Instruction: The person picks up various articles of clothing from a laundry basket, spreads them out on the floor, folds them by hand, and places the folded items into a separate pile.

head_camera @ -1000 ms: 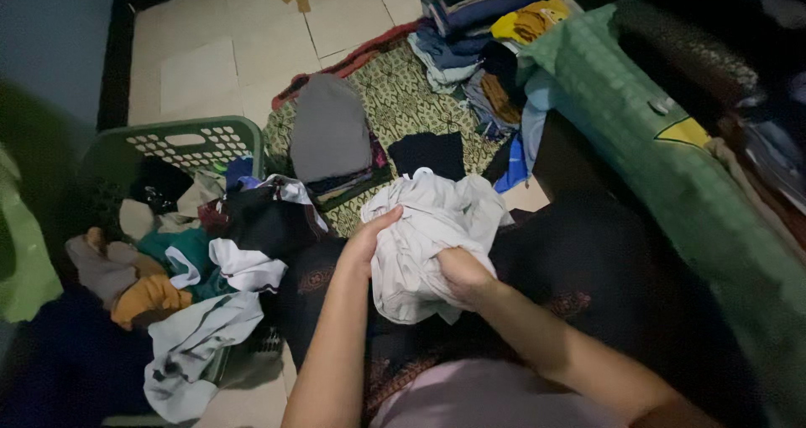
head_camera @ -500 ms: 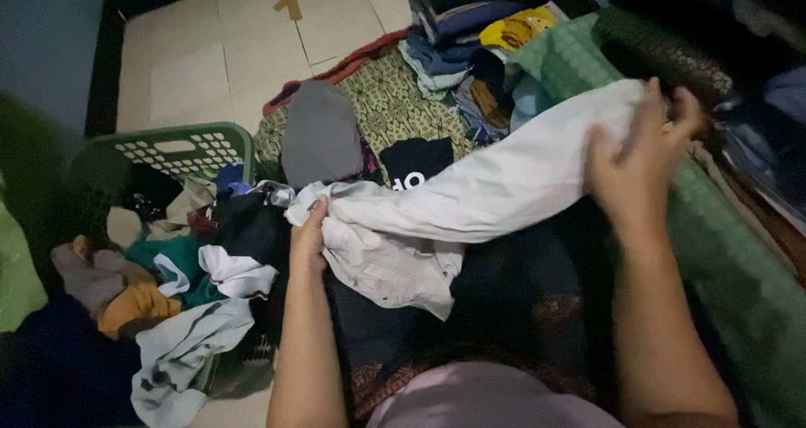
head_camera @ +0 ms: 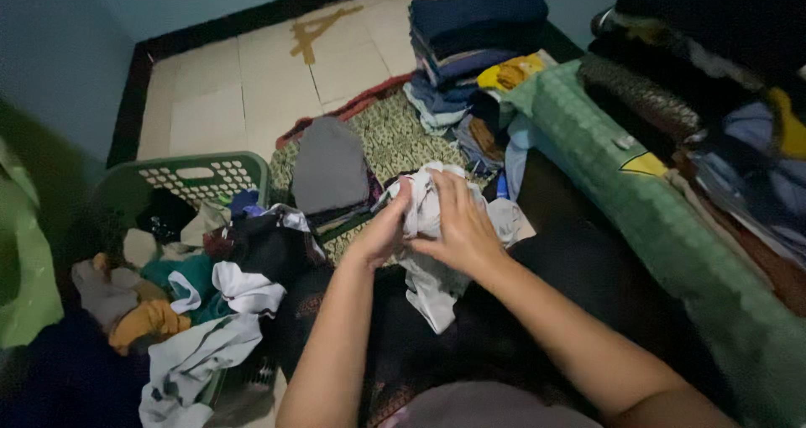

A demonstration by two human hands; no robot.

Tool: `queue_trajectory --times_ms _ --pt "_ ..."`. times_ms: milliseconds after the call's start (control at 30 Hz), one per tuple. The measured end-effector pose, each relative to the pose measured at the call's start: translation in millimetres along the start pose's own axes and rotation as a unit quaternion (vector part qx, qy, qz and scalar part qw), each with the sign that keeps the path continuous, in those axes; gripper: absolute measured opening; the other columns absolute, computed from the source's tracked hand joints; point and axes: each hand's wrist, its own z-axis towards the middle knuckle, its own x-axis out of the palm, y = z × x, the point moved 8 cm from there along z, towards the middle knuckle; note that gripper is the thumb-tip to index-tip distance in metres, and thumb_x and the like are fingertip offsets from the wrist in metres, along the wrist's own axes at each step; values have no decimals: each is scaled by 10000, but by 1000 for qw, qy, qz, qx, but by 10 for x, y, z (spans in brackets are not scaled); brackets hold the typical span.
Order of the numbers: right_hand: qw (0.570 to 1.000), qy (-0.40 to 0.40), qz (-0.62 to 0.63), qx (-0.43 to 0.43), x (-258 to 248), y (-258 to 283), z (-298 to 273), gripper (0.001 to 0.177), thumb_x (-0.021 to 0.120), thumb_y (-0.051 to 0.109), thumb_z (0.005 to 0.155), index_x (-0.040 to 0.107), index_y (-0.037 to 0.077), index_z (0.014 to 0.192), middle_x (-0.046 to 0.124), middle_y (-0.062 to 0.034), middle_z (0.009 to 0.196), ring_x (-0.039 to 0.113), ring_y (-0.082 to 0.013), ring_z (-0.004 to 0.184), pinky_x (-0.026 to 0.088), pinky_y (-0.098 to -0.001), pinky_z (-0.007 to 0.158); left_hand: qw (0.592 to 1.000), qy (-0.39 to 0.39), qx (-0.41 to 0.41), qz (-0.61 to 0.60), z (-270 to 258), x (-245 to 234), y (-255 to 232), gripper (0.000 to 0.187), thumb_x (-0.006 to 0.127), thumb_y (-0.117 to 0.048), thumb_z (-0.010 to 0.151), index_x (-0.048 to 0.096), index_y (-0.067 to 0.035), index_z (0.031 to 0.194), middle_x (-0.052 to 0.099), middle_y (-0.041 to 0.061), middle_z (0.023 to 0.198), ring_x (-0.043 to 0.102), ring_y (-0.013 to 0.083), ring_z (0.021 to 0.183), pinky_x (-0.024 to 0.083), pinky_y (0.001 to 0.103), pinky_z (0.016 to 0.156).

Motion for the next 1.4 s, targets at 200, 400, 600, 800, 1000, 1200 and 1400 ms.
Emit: queue_trajectory --times_ms 200,400,600,800,1000,1200,1400 --pt "992 -90 88 -5 -372 -234 45 539 620 157 888 540 41 1408 635 -229 1284 612 -407 1209 493 -470 1033 915 -62 215 335 102 183 131 979 716 -522 809 247 -75 1544 314 219 1498 489 329 1364 561 504 1042" --pt "983 -139 -4 116 -963 -605 114 473 724 284 837 607 64 1239 654 -194 1189 636 -389 1092 509 -493 899 815 -175 119 540 -247 273 1023 686 718 -282 924 412 -96 1509 621 260 1278 611 416 1188 505 484 999" --pt "946 -8 -284 156 -1137 -932 69 390 719 243 769 700 70 1118 572 -237 1241 601 -419 1116 532 -506 821 614 -410 111 665 -824 -466 -196 289 686 -184 839 750 -123 1115 700 132 1119 687 351 1034 531 491 907" --pt "950 -80 -188 235 -1502 -1134 33 306 584 182 947 723 109 1209 653 -171 1218 639 -419 1057 517 -537 930 505 -545 279 609 -1257 -890 -1181 325 691 -73 827 755 -97 1144 669 173 1213 681 392 1015 561 500 813" --pt "955 -253 -145 43 -2089 -801 -7 449 643 94 787 657 -68 1205 644 -286 1205 612 -384 1154 498 -459 977 868 -319 312 219 -1114 -1611 -1305 390 628 -30 932 723 -114 1301 729 166 939 626 223 704 487 363 610" --pt "894 267 -140 333 -991 -1821 -16 413 612 62 872 676 32 1279 680 -243 1253 655 -370 1132 493 -478 982 802 -368 185 432 -948 -1222 -1379 260 521 -93 1038 706 -86 1221 731 179 958 672 272 804 535 393 710" --pt "922 -368 36 -112 -1950 -1617 803 367 481 -132 976 673 -15 1265 693 -201 1254 674 -337 1195 535 -441 1067 640 -512 290 495 -1098 -556 -2753 292 413 -155 1145 688 -58 1141 732 192 976 718 321 903 583 424 810"
